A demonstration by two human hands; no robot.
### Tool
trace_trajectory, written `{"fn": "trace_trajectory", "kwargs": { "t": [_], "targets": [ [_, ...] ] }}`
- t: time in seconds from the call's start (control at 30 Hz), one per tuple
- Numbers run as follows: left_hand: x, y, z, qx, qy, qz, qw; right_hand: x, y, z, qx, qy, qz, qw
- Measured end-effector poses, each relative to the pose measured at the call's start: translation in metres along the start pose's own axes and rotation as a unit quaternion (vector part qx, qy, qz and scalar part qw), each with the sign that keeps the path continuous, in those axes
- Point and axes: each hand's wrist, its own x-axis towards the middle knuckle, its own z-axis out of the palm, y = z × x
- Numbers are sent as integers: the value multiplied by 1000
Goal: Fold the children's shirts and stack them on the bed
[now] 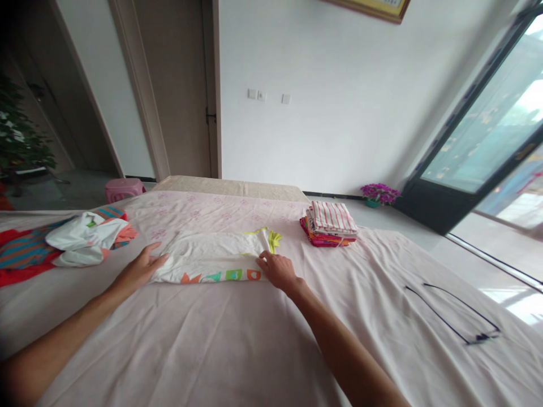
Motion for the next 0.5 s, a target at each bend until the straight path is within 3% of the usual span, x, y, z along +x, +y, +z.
{"fn": "trace_trajectory", "kwargs": {
  "t": [0.17,0.3,0.5],
  "targets": [
    [-27,-3,-4,-8,-35,22,999,-6,1,4,-9,-17,0,1000],
    [-27,-12,-8,22,-30,39,999,-8,1,2,-21,-2,-10,1000],
    [-32,-23,-13,28,-45,37,998,-29,-7,-5,-33,91,-165,982]
  ]
}}
